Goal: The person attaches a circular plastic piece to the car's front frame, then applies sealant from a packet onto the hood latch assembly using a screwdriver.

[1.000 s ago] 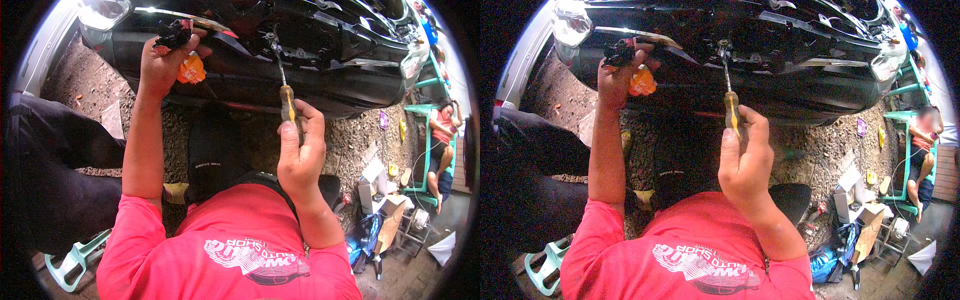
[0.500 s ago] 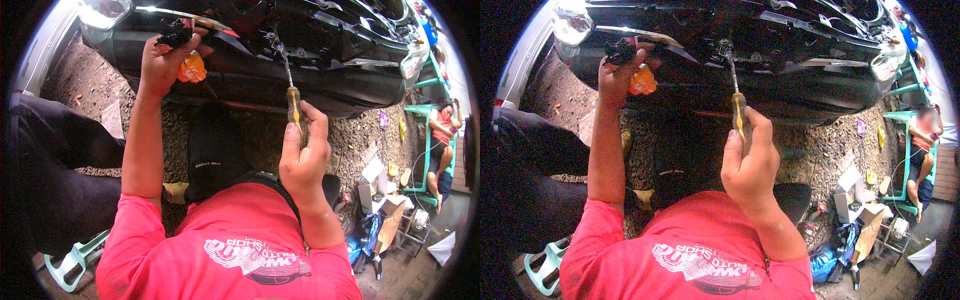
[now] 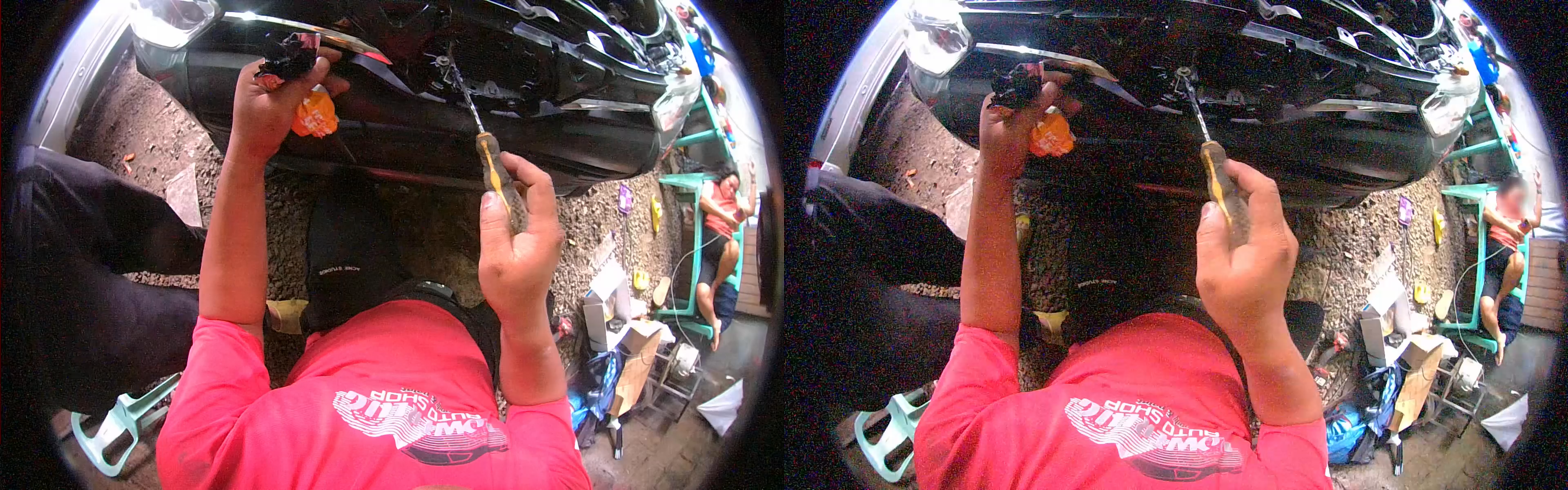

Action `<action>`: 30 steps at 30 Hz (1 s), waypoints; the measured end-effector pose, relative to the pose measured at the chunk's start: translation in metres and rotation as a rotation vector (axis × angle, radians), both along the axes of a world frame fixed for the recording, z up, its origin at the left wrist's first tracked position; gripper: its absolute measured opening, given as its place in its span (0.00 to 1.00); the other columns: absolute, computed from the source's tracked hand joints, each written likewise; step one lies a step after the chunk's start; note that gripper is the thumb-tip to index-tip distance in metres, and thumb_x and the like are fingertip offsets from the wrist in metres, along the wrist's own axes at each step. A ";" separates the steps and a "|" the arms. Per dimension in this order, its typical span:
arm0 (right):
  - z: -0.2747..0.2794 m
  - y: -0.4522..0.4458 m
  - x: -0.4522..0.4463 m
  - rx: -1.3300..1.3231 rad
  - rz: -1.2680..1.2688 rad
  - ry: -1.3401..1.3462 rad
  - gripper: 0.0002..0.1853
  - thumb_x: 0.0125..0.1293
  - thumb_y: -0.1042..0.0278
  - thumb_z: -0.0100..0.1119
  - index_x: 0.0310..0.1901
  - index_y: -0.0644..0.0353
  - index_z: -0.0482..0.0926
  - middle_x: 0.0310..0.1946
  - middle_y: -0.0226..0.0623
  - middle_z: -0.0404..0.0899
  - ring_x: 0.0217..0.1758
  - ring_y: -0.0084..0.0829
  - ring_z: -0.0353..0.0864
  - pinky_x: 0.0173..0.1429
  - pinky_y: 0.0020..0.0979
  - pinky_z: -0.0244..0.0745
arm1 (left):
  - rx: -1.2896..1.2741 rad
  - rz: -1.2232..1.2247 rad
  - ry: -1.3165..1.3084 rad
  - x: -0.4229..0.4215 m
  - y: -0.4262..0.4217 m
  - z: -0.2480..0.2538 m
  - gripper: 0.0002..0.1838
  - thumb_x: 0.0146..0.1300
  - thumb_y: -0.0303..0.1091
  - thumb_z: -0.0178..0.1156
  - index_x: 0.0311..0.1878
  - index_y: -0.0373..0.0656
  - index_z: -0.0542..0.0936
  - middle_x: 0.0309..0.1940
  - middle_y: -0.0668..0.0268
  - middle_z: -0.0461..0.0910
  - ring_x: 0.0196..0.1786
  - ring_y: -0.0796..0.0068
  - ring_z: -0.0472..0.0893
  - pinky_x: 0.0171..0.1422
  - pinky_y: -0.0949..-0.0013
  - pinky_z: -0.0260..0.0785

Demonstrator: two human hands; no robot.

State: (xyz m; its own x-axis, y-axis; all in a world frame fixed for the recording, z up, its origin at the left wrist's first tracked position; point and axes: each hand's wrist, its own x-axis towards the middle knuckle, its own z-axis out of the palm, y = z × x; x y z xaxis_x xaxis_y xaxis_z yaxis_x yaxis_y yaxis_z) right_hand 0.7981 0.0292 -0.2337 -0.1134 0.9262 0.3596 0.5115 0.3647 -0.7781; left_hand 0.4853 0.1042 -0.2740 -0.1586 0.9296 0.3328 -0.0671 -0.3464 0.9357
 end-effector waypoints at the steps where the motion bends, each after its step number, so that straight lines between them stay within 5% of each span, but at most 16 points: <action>1: 0.003 0.002 0.001 0.004 -0.009 -0.030 0.18 0.68 0.75 0.59 0.59 0.63 0.78 0.45 0.47 0.85 0.46 0.44 0.87 0.54 0.40 0.80 | -0.012 0.002 0.003 0.000 0.000 0.000 0.10 0.72 0.28 0.68 0.51 0.33 0.85 0.40 0.60 0.89 0.41 0.66 0.91 0.43 0.67 0.85; 12: -0.005 0.002 0.005 0.169 0.073 -0.096 0.20 0.64 0.76 0.61 0.59 0.61 0.80 0.48 0.48 0.84 0.50 0.48 0.86 0.57 0.41 0.80 | 0.004 -0.016 -0.035 0.000 -0.001 -0.001 0.11 0.73 0.30 0.66 0.52 0.33 0.85 0.41 0.61 0.89 0.41 0.67 0.91 0.44 0.68 0.84; 30: -0.007 0.001 0.003 0.357 0.067 -0.237 0.28 0.54 0.82 0.67 0.60 0.56 0.83 0.38 0.42 0.77 0.38 0.42 0.78 0.42 0.40 0.77 | -0.015 0.001 -0.003 0.000 -0.001 0.000 0.11 0.72 0.30 0.68 0.52 0.33 0.85 0.40 0.61 0.89 0.41 0.66 0.91 0.43 0.67 0.84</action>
